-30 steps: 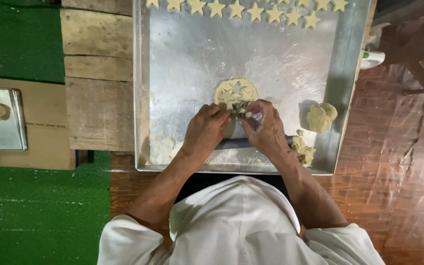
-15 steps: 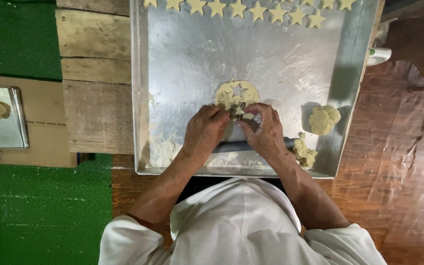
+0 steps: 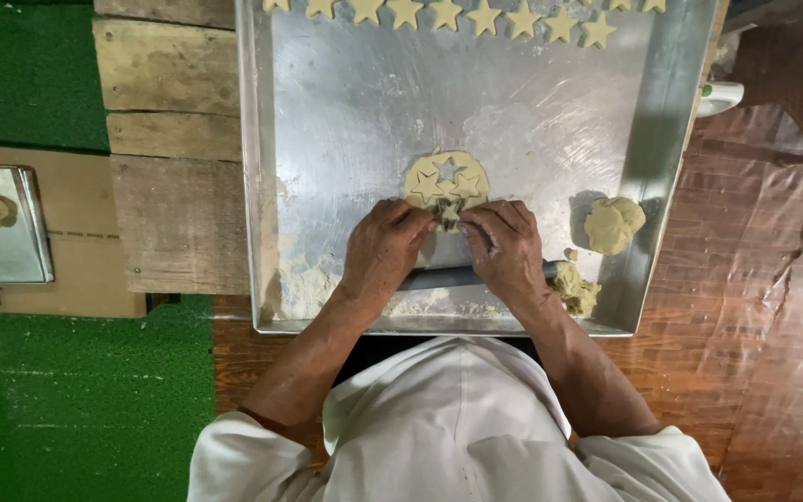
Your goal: Rolling out dough with a rolling pin and cutting it into star shapes using a cookie cutter on a metal tray.
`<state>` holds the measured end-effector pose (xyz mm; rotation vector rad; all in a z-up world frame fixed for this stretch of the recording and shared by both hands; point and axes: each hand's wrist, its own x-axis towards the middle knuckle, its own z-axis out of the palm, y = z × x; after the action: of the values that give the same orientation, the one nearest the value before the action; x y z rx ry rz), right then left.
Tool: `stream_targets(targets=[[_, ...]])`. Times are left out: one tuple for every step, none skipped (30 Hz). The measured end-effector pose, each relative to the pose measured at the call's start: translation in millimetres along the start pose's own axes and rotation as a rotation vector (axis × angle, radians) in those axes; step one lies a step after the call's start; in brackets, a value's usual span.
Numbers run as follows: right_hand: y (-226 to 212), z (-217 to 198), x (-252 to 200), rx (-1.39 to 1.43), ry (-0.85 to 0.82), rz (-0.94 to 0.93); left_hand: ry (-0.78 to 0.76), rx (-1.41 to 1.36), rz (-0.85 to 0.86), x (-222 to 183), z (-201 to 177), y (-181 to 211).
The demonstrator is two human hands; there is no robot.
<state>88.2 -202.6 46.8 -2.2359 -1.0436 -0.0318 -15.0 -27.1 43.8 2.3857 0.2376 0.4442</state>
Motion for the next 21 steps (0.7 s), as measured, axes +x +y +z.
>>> stream_targets(targets=[[1.3, 0.6, -0.7, 0.001, 0.0, -0.002, 0.001, 0.001, 0.0, -1.4, 2.8, -1.8], [2.5, 1.3, -1.5, 0.0, -0.003, -0.003, 0.005, 0.005, 0.0, -3.0, 5.5, -3.6], [3.6, 1.4, -2.2, -0.002, -0.007, -0.005, 0.008, 0.009, 0.0, -4.3, 8.2, -5.0], [3.4, 1.3, -0.9, -0.002, -0.007, -0.005, 0.009, 0.009, 0.0, -3.8, 8.9, -6.3], [3.1, 1.0, -0.7, 0.001, 0.0, -0.007, 0.016, 0.013, 0.004, -4.3, 10.1, -7.2], [3.0, 0.9, -0.7, 0.003, 0.007, -0.009, 0.023, 0.017, 0.008, -4.9, 11.5, -8.3], [2.8, 1.1, -0.5, 0.004, 0.003, -0.006, 0.02, 0.016, 0.004, -5.1, 12.0, -8.5], [2.6, 1.3, -0.3, 0.005, 0.012, -0.006, 0.033, 0.014, 0.008, -5.3, 12.5, -8.7], [3.0, 2.1, 1.5, 0.006, 0.023, -0.009, 0.05, 0.014, 0.014, -4.0, 12.9, -9.9], [3.4, 2.8, 1.0, 0.007, 0.022, -0.01, 0.051, 0.015, 0.013, -4.1, 12.1, -9.7], [3.8, 3.0, 0.5, 0.007, 0.022, -0.01, 0.049, 0.007, 0.015, -3.7, 11.4, -9.2], [4.3, 3.1, 0.0, 0.008, 0.021, -0.009, 0.048, 0.0, 0.017, -3.3, 10.7, -8.7], [5.1, 3.6, 0.0, 0.007, 0.021, -0.009, 0.048, 0.0, 0.018, -3.5, 11.9, -9.4], [5.9, 4.2, 0.0, -0.001, 0.021, -0.008, 0.052, 0.016, 0.019, -3.9, 13.1, -10.0], [6.6, 4.9, -0.1, -0.008, 0.02, -0.007, 0.057, 0.034, 0.02, -4.5, 14.3, -10.8], [7.2, 4.9, -0.4, -0.009, 0.021, -0.008, 0.057, 0.034, 0.02, -5.6, 15.2, -11.9], [7.7, 4.5, -0.4, -0.009, 0.011, -0.005, 0.022, 0.028, 0.004, -6.2, 16.0, -12.8], [8.2, 3.9, -0.4, -0.01, 0.002, -0.001, -0.012, 0.023, -0.013, -6.9, 16.7, -13.6], [6.9, 0.7, -2.2, -0.01, 0.004, -0.003, -0.01, 0.024, -0.011, -6.8, 10.2, -8.3], [5.6, -2.8, -3.9, -0.028, -0.013, 0.011, -0.035, 0.022, -0.03, -6.7, 3.6, -2.9], [5.0, -6.2, -3.5, -0.046, -0.028, 0.022, -0.057, 0.021, -0.047, -4.6, -3.2, 2.0]])
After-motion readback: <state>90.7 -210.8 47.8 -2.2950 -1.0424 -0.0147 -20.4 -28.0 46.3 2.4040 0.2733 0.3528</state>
